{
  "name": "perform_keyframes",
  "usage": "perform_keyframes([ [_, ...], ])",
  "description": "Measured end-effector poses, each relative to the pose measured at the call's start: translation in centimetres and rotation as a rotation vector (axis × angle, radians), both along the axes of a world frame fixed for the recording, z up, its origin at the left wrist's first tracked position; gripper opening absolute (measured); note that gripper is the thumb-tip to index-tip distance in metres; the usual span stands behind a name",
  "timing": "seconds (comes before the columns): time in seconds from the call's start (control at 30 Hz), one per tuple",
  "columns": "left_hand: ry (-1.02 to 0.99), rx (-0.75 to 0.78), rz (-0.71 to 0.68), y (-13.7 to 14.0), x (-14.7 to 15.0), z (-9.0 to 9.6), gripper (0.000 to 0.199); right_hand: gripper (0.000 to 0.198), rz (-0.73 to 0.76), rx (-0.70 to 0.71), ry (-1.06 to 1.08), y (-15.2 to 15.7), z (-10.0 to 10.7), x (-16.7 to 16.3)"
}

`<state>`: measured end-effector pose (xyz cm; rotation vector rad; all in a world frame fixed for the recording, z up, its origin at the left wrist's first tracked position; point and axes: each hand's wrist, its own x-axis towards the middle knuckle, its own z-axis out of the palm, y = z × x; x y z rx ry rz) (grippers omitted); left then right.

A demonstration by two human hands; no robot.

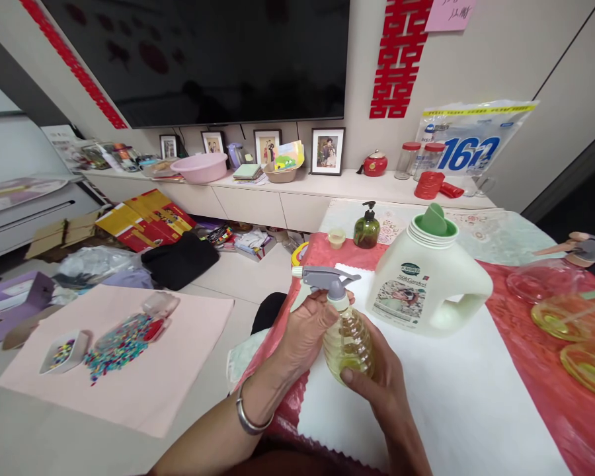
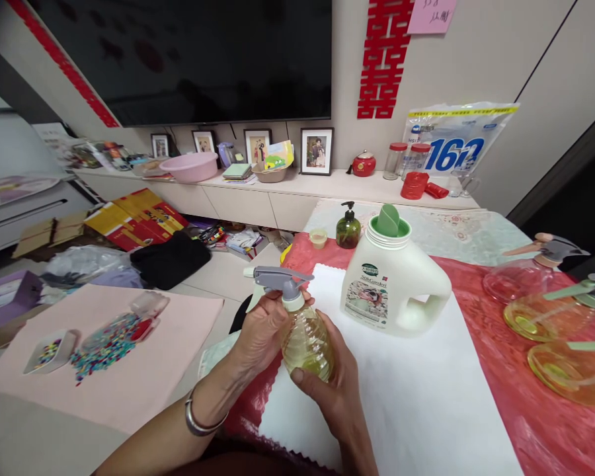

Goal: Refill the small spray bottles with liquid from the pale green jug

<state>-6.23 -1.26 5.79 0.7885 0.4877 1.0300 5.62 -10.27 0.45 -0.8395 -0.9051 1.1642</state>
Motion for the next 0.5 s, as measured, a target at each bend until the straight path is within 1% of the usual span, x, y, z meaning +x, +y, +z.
perform_keyframes([
  [0.17, -0.035, -0.065, 0.001, -0.1, 0.3, 0.7, 0.048, 0.082, -0.013, -0.059, -0.001, -0.3, 1.0, -0.1],
  [0.27, -0.057, -0.053, 0.025, -0.1, 0.4, 1.0, 0.045, 0.082, -0.022, -0.059, -0.016, -0.3, 1.3, -0.1],
  [0.4, -0.049, -0.062, 0.064, -0.3, 0.8, 0.9, 0.043, 0.079, -0.087, -0.020, -0.117, -0.2, 0.2, 0.0],
  [0.5, -0.010, -0.074, 0.148, -0.6, 1.3, 0.8, 0.041, 0.075, -0.205, 0.036, -0.290, 0.1, -0.9, -0.2],
])
